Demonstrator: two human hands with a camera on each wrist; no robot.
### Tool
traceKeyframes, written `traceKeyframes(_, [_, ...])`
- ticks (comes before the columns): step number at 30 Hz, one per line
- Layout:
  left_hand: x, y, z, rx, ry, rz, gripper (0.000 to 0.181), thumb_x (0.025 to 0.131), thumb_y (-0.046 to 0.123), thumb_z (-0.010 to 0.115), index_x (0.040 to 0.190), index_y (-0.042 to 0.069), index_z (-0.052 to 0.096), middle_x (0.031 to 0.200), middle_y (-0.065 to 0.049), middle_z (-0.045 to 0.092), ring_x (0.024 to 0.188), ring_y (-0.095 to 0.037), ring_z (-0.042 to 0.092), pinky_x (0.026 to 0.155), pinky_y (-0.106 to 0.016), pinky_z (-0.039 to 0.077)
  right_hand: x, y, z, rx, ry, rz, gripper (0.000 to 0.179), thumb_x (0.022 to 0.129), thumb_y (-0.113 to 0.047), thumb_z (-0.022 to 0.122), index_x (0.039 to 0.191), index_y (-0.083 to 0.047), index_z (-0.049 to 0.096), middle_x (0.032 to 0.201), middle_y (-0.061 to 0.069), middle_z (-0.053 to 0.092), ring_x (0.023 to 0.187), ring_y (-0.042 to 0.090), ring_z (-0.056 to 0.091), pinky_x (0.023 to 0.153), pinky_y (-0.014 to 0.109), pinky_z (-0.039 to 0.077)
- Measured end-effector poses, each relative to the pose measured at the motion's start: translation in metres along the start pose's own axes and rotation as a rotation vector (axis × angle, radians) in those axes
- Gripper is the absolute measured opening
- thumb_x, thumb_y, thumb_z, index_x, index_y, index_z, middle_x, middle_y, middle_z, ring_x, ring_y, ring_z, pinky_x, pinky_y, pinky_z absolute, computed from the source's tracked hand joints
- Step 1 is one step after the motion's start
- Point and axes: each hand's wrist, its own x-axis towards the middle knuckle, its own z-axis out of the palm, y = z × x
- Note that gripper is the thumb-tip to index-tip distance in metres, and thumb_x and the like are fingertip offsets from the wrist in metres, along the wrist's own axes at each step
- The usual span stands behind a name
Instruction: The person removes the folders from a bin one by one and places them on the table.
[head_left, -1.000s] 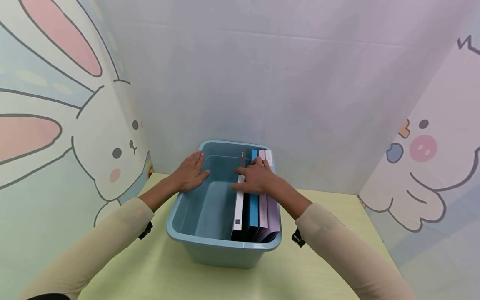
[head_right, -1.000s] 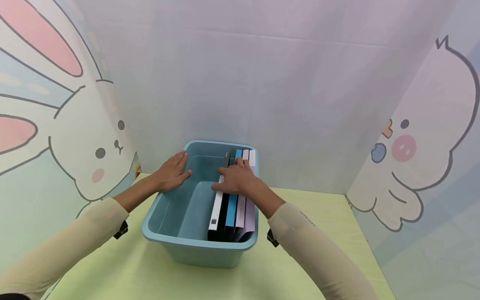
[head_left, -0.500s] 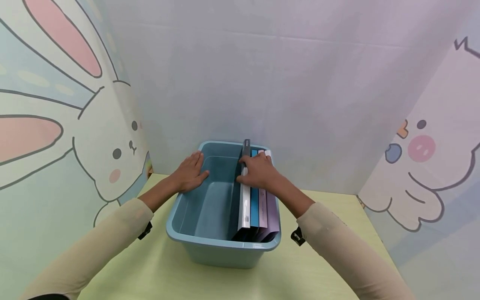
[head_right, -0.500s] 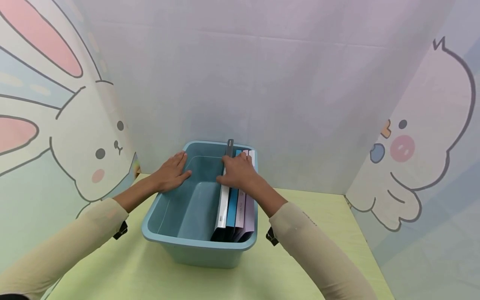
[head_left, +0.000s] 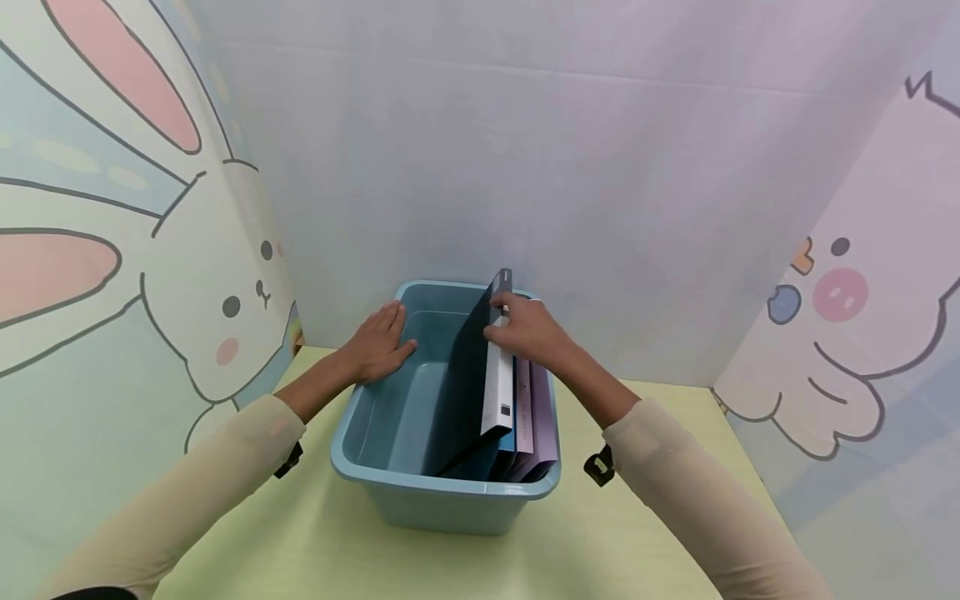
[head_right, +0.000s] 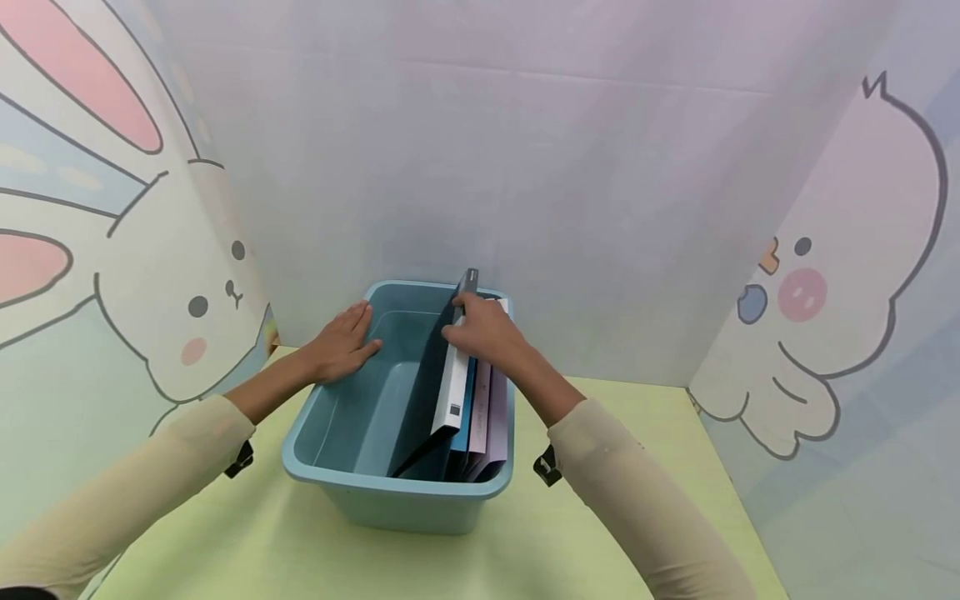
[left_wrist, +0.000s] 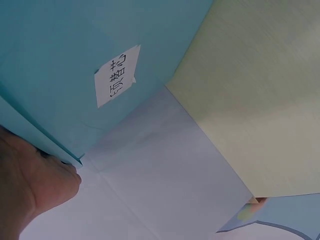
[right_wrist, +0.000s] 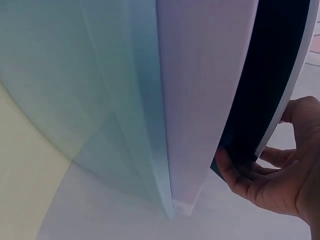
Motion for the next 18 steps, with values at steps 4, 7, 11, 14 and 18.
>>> traceKeyframes(4, [0.0, 0.0, 0.0, -0.001, -0.008, 0.006, 0.08, 0.12, 0.034, 0.04, 0.172, -0.02, 0.01, 0.184, -0.04, 0.007, 0.174, -0.057, 0.008, 0.142, -0.069, 0.012, -0.001, 0.004, -0.006, 0.062, 0.01, 0.006, 0.062, 0.105, -0.027, 0.062, 0.163, -0.007, 0.056, 0.159, 0.026, 0.062, 0.114, 0.039, 0.075, 0.09, 0.049, 0.07])
traceKeyframes(7, [0.001, 0.0, 0.001, -0.002, -0.011, 0.0, 0.08, 0.12, 0.034, 0.04, 0.172, -0.02, 0.009, 0.184, -0.04, 0.006, 0.175, -0.056, 0.008, 0.142, -0.069, 0.011, -0.001, 0.009, -0.011, 0.117, 0.009, 0.016, 0.064, 0.104, -0.025, 0.063, 0.164, -0.006, 0.056, 0.154, 0.027, 0.064, 0.107, 0.039, 0.076, 0.079, 0.045, 0.071])
traceKeyframes(11, [0.001, 0.002, 0.0, -0.003, -0.007, -0.01, 0.079, 0.121, 0.033, 0.04, 0.172, -0.019, 0.01, 0.185, -0.039, 0.007, 0.175, -0.056, 0.008, 0.142, -0.069, 0.011, 0.0, 0.018, -0.016, 0.21, 0.001, 0.055, 0.064, 0.103, -0.023, 0.065, 0.164, -0.008, 0.056, 0.145, 0.029, 0.068, 0.101, 0.038, 0.077, 0.069, 0.04, 0.07])
traceKeyframes(14, [0.002, 0.003, -0.001, -0.001, -0.01, -0.014, 0.079, 0.122, 0.034, 0.04, 0.172, -0.019, 0.01, 0.185, -0.038, 0.006, 0.175, -0.055, 0.007, 0.142, -0.068, 0.01, -0.001, 0.024, -0.02, 0.285, -0.003, 0.086, 0.064, 0.102, -0.021, 0.066, 0.164, -0.009, 0.056, 0.141, 0.029, 0.069, 0.098, 0.036, 0.077, 0.068, 0.037, 0.069])
traceKeyframes(18, [0.002, 0.002, 0.0, 0.001, -0.013, -0.015, 0.078, 0.122, 0.033, 0.039, 0.172, -0.019, 0.009, 0.185, -0.038, 0.005, 0.175, -0.055, 0.006, 0.142, -0.068, 0.01, -0.003, 0.032, -0.023, 0.356, -0.014, 0.086, 0.065, 0.103, -0.019, 0.068, 0.166, -0.009, 0.055, 0.142, 0.029, 0.069, 0.099, 0.035, 0.077, 0.068, 0.035, 0.069])
